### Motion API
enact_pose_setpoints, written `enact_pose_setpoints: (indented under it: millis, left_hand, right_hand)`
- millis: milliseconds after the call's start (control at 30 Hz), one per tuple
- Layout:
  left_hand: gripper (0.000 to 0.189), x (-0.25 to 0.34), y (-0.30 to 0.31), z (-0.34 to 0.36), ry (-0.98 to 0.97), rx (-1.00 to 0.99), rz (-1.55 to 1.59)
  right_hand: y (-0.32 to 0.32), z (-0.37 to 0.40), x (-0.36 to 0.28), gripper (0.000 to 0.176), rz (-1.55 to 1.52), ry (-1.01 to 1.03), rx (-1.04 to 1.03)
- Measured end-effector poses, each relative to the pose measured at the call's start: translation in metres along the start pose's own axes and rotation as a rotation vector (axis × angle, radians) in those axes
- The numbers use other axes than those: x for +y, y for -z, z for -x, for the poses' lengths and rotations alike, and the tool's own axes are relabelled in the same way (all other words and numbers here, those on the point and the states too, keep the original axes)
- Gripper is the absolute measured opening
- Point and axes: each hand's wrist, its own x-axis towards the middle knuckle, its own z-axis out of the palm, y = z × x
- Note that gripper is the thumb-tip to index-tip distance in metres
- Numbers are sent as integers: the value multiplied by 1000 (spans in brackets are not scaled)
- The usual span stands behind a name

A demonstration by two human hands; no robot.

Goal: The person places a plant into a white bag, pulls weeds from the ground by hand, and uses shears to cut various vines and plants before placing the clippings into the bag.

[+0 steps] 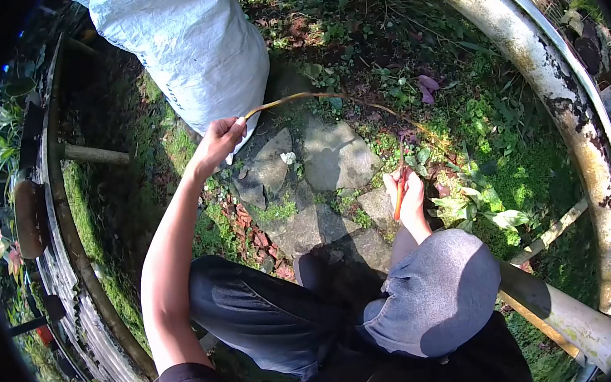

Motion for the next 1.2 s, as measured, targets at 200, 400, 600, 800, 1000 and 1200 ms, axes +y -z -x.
enact_pose_setpoints:
  millis: [200,400,600,800,1000,1200]
  left_hand:
    - [44,-8,-26,-6,116,-113,6]
    - [44,-14,-21,-19,130,-152,88]
    - [44,-18,-15,-13,149,-137,44]
    - [44,-24,3,-7,148,-69,14]
    - [46,-45,26,-2,148,-13,-93]
    - [46,-56,45,7,170,-26,-195]
  right_hand:
    - [-19,-10,-25,21,249,27,-210]
    - [-89,-42,-87,34,645,288,-278]
    - [-120,-69,-92,30,614,501,-274]
    - [-129,-80,-102,28,549,376,-244]
    - [-119,-90,-85,25,418,241,-172]
    - [-118,-93,-60,27,127,268,-131]
